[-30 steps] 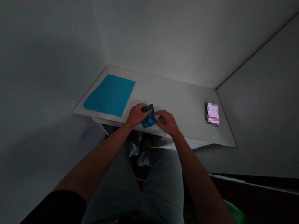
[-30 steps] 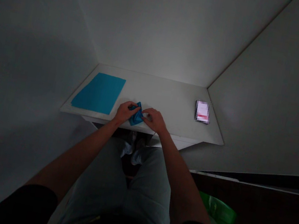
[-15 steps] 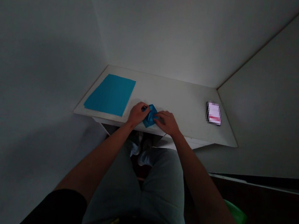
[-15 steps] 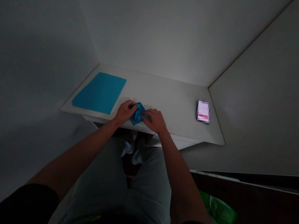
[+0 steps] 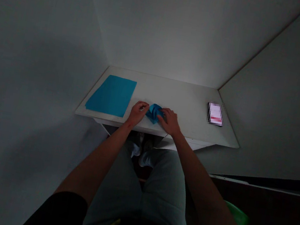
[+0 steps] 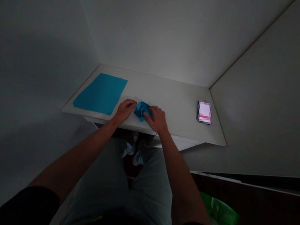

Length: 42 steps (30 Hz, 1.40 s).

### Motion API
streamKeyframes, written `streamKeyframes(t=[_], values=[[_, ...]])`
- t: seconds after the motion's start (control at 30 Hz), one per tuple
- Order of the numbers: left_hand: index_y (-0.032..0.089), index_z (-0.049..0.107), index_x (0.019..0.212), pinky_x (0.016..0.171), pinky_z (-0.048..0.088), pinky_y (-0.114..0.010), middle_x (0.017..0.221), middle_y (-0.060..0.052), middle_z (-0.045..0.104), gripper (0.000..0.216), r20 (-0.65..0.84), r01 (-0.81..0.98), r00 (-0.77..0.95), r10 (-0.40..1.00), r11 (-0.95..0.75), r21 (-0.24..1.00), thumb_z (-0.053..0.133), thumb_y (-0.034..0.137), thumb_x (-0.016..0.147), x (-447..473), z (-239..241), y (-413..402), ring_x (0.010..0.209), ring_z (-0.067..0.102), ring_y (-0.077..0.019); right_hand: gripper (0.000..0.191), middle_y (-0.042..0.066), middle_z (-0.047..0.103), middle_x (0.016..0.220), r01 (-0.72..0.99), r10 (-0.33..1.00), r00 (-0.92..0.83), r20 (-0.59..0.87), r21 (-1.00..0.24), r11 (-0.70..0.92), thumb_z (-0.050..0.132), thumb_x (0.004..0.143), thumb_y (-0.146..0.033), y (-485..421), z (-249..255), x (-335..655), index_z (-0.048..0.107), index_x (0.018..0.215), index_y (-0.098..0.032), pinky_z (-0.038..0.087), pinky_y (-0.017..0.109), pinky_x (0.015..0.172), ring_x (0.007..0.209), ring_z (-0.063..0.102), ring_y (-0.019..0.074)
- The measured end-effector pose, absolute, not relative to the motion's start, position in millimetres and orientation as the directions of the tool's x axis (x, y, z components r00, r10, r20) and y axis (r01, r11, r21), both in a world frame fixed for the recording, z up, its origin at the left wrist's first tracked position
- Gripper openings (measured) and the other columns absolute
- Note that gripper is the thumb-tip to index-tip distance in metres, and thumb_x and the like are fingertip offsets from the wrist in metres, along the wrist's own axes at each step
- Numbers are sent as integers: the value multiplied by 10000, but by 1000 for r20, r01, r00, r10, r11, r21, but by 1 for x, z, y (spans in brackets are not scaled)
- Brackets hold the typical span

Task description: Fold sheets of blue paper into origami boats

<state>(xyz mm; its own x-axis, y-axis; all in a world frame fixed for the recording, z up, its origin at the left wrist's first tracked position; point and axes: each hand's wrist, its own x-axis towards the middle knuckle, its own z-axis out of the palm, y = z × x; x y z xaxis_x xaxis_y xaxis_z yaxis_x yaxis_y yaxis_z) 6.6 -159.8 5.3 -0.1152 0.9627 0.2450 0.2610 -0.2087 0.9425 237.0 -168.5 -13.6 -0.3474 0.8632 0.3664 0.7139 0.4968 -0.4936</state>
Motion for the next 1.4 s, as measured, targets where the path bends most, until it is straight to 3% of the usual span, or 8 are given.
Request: streamKeyframes(t=[0.17,0.37,0.6,0.8,1.07,1.17,1.27,1.4], values=[[212,745,852,985,583,-351,1088,-74,786,110,223,229,-105,969,-194,954,680,268,922,3,5,-159,1044,734,-211,644,147,737,1344,725,881,-334,334,-507,467,406,1113,-727,-165,-18,238,706,1410,-241,479,549,1080,1226,644,349],[218,743,881,998,587,-354,1002,-55,809,110,169,170,-130,977,-146,975,665,284,921,0,5,-158,1028,742,-211,632,151,745,1345,682,861,-339,378,-532,502,568,1060,-702,-163,-20,242,674,1477,-239,494,541,1049,1175,652,353],[216,730,895,954,595,-356,930,-53,788,181,101,85,-191,976,-86,993,626,358,938,-3,-3,-152,955,741,-205,434,106,755,1270,615,802,-474,364,-514,598,595,1079,-551,-166,-11,245,766,1391,-302,486,505,1047,1167,659,321],[215,661,872,917,602,-341,881,-37,731,207,89,-6,-214,973,-92,996,592,377,981,-5,-7,-151,883,711,-182,506,125,753,1302,626,827,-404,391,-540,562,567,1081,-611,-167,-13,245,718,1420,-268,499,520,1026,1171,666,336],[240,550,1011,890,588,-332,1105,-79,744,432,131,117,-216,968,-108,987,436,641,1124,1,-6,-155,924,765,-174,607,158,689,1429,605,796,-395,458,-523,601,544,1094,-561,-166,-12,244,549,1612,-245,536,519,1080,1280,645,343],[237,558,1103,899,577,-333,1187,-86,742,449,191,159,-128,973,-170,973,598,681,1050,7,-5,-162,947,770,-177,678,184,636,1501,628,798,-379,469,-503,594,539,1099,-557,-169,-10,241,451,1692,-239,558,526,1088,1312,642,351],[240,590,1130,847,571,-326,1132,-62,759,481,227,264,-63,972,-203,943,855,566,896,12,-4,-169,899,745,-186,692,186,570,1599,648,787,-410,461,-460,607,530,1106,-575,-175,-8,239,417,1717,-272,543,554,1153,1420,595,368],[238,623,1024,834,563,-353,938,-39,763,310,219,358,-58,974,-184,915,814,464,934,12,-3,-170,843,732,-217,694,182,517,1657,642,762,-448,468,-425,638,512,1112,-592,-178,-7,237,400,1724,-285,517,586,1207,1511,528,384]])
